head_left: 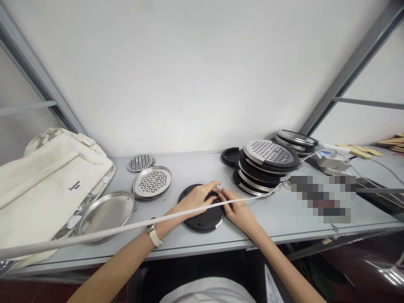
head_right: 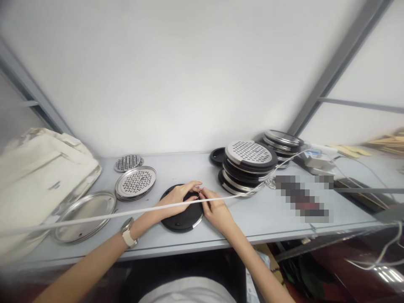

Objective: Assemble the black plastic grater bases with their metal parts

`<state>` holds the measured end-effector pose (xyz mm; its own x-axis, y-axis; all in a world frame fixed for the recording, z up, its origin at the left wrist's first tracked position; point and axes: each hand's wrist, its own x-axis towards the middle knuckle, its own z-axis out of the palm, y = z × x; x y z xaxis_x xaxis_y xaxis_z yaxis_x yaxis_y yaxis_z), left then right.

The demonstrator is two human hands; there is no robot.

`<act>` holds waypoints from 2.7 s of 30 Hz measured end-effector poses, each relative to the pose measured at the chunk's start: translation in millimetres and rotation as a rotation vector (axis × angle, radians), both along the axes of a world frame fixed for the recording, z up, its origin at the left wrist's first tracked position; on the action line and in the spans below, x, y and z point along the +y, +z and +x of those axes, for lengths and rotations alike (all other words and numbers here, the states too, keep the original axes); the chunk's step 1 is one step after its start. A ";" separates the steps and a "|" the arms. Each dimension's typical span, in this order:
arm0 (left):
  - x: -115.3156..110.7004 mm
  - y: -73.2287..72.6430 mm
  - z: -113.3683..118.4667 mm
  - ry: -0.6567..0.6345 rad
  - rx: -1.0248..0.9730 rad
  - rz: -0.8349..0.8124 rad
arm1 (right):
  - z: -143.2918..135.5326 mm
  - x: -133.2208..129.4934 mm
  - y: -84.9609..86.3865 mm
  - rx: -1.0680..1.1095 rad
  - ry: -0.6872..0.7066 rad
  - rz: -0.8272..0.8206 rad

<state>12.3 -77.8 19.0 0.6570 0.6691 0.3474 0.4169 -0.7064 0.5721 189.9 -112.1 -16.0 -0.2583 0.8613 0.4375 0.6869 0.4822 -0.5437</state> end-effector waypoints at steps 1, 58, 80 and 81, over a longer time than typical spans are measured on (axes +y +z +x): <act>0.1 0.0 0.0 -0.004 -0.004 -0.001 | 0.0 0.1 -0.2 -0.002 0.000 0.001; -8.5 12.1 -4.2 -0.079 0.068 0.199 | 5.3 -1.3 4.5 0.371 -0.006 -0.001; -1.2 -1.4 -4.7 -0.054 0.142 0.337 | 7.6 -1.8 1.2 0.392 0.056 -0.107; -0.6 -1.5 -4.8 -0.067 0.159 0.336 | 7.5 -1.9 1.9 0.379 0.054 -0.104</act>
